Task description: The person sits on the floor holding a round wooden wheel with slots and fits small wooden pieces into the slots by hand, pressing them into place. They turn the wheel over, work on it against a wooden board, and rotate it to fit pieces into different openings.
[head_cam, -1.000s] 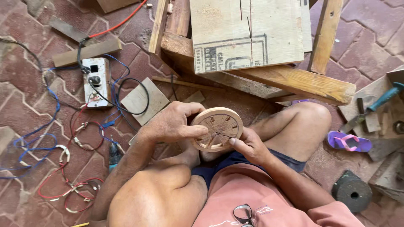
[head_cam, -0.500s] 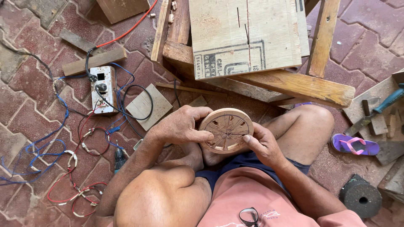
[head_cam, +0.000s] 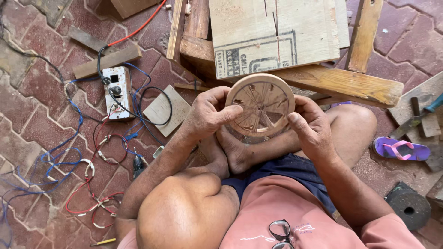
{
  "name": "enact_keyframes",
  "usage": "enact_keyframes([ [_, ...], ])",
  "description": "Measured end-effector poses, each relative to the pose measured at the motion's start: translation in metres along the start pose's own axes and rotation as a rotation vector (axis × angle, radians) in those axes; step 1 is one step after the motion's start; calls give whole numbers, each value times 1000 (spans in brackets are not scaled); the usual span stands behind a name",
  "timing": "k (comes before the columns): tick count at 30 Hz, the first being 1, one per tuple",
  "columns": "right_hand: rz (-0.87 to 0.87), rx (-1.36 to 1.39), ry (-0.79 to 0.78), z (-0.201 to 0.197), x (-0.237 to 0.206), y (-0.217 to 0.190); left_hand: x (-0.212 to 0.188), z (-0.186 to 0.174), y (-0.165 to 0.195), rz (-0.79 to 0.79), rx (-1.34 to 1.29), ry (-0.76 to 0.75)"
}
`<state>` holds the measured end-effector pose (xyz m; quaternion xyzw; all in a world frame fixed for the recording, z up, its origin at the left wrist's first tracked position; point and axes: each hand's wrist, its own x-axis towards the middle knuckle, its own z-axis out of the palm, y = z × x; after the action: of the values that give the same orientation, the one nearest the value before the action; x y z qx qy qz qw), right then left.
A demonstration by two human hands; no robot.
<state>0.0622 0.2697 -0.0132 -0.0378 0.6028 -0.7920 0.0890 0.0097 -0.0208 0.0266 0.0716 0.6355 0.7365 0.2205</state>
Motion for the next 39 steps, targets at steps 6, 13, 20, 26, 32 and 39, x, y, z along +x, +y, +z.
enact_keyframes([
  [6, 18, -64, 23, 21, 10, -13, 4, 3, -1, 84, -141, 80],
  [13, -46, -103, 70, 18, 16, -20, 7, 5, -1, 139, -222, 62],
  [20, -141, -143, 166, 5, 27, -36, 11, 2, -9, 57, -243, 81],
  [26, -181, -141, 217, 4, 28, -37, 9, 4, -3, 45, -166, 62],
  [32, -167, -212, 160, 7, 28, -27, 13, 4, -1, 108, -148, 90],
  [39, -181, -187, 83, 28, 33, -12, 34, -6, -4, 142, -36, 269],
])
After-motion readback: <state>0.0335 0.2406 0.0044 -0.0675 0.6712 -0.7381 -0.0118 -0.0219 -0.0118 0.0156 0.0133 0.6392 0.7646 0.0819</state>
